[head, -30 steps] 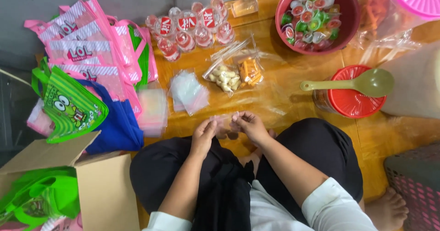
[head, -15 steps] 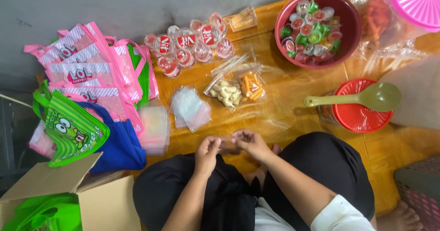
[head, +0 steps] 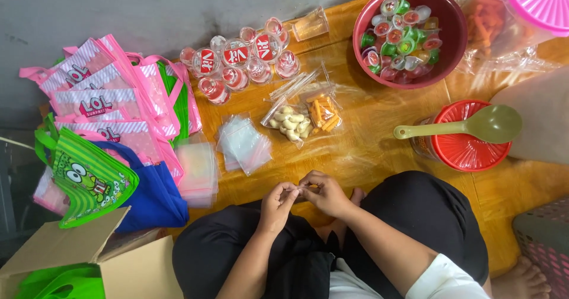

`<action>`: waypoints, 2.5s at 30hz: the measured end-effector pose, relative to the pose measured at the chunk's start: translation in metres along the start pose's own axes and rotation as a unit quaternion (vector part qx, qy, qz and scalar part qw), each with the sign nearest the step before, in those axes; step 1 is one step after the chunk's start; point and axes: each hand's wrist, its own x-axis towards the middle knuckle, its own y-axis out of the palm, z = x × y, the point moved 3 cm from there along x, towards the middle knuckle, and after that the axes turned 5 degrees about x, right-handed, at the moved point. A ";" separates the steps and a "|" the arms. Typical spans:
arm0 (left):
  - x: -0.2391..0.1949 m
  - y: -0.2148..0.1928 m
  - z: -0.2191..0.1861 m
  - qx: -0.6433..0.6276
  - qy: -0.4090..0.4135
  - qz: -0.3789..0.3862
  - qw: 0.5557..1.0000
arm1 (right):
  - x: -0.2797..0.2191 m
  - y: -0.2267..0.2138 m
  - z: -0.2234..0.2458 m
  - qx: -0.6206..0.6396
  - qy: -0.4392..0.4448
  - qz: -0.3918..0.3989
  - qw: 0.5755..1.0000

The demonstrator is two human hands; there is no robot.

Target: The person sits on the floor and packs various snacks into small clear plastic bags. They scoop cookies and cashews using a plastic spoon, add candies by hand, and place the filled bags into a green reusable shopping bag.

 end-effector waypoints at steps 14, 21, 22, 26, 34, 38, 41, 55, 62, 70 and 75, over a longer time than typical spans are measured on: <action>0.008 -0.013 0.017 -0.113 -0.042 0.011 0.993 | 0.011 -0.031 -0.021 -0.008 -0.009 0.016 1.000; 0.018 -0.002 0.044 -0.230 -0.078 0.046 0.969 | 0.011 -0.042 -0.035 0.006 0.037 0.003 0.999; 0.027 -0.005 0.033 -0.229 -0.073 0.045 0.970 | 0.020 -0.046 -0.026 0.005 0.031 0.003 1.000; 0.030 -0.007 0.021 -0.347 -0.083 0.079 0.931 | 0.016 -0.035 -0.008 0.112 0.166 0.122 0.972; 0.081 -0.044 -0.001 -0.166 0.006 -0.014 0.986 | 0.053 -0.081 -0.022 0.157 0.256 -0.029 0.953; 0.089 -0.072 0.028 0.082 -0.072 -0.228 0.967 | 0.059 -0.127 -0.061 0.043 0.286 -0.245 0.925; 0.097 -0.073 0.046 0.227 -0.011 -0.226 0.947 | 0.067 -0.139 -0.061 -0.015 0.360 -0.303 0.882; 0.090 -0.088 0.045 0.192 -0.101 -0.293 0.931 | 0.058 -0.152 -0.036 0.062 0.374 -0.387 0.840; 0.087 -0.076 -0.082 -0.453 0.026 -0.130 0.882 | 0.023 -0.180 -0.013 -0.103 0.390 -0.145 0.903; 0.053 0.002 -0.239 -0.619 0.189 0.309 0.697 | -0.028 -0.188 -0.011 -0.154 0.289 -0.121 0.937; 0.036 0.031 -0.259 -0.630 0.189 0.374 0.654 | -0.059 -0.206 0.009 -0.144 0.326 -0.147 0.923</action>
